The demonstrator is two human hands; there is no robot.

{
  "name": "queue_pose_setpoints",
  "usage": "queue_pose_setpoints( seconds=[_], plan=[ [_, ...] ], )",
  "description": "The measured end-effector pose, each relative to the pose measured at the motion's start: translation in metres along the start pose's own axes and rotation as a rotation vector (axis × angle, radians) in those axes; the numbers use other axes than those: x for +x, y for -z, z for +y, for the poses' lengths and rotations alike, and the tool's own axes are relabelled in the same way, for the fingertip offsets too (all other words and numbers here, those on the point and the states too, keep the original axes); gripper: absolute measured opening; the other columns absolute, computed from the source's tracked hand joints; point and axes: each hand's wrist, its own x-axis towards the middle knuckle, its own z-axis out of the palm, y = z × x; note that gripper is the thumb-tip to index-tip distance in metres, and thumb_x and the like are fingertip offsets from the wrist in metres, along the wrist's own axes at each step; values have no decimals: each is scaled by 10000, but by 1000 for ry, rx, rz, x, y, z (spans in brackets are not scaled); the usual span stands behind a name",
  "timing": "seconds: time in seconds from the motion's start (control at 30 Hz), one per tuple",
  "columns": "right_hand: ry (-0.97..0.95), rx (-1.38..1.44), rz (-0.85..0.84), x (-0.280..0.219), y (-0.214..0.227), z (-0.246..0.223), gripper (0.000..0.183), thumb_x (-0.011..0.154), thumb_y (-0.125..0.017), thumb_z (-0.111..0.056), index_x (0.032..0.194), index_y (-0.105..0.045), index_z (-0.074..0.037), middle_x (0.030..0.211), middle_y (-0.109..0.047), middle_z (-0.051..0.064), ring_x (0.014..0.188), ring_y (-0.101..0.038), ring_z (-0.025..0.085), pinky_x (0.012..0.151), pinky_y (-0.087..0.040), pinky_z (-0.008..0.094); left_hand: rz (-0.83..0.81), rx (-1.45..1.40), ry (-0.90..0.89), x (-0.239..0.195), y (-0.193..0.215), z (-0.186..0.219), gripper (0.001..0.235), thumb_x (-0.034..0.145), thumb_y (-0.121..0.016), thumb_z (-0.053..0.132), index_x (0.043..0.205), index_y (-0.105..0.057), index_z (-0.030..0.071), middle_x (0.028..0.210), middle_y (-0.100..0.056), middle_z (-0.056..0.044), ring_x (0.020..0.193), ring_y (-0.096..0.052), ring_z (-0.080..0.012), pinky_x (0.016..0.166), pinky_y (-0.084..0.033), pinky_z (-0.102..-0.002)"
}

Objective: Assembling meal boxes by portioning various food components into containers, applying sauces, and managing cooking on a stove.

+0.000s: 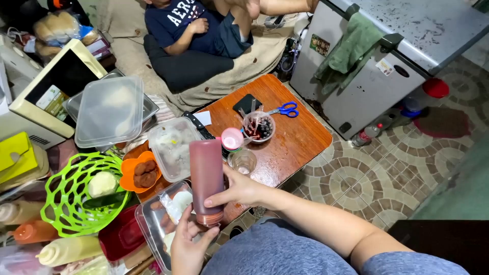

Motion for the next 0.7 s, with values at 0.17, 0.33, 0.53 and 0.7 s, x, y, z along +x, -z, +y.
queue_pose_setpoints(
  seconds=[0.17, 0.33, 0.53, 0.7],
  plan=[
    [-38, 50, 36, 0, -1, 7, 891, 638, -880, -206, 1410, -461, -53, 1255, -643, 109, 1129, -632, 187, 992, -543, 331, -52, -208, -63, 24, 3, -31, 1051, 654, -846, -17, 1599, -411, 133, 1166, -792, -213, 1059, -736, -240, 1003, -529, -364],
    [-52, 103, 10, 0, 2, 16, 818, 697, -862, -219, 1400, -473, -64, 1226, -665, 104, 1093, -651, 181, 963, -559, 325, -69, -238, -100, 30, 5, -43, 1126, 563, -826, 199, 1596, -389, 105, 1283, -748, -198, 1164, -691, -218, 1050, -504, -379],
    [-70, 17, 55, -1, 2, 8, 914, 621, -882, -241, 1410, -460, -58, 1257, -638, 100, 1132, -621, 178, 984, -551, 328, 9, 44, 20, -8, 0, 2, 1066, 650, -913, 80, 1596, -440, 207, 1086, -834, -71, 927, -732, -154, 1041, -461, -279],
    [-7, 20, 45, -1, 2, 7, 900, 649, -881, -234, 1423, -456, -61, 1250, -639, 97, 1119, -623, 172, 974, -548, 324, 14, 4, 0, -9, -2, 7, 1030, 692, -886, 79, 1604, -428, 219, 1072, -827, -114, 978, -739, -160, 1042, -470, -283]
  ],
)
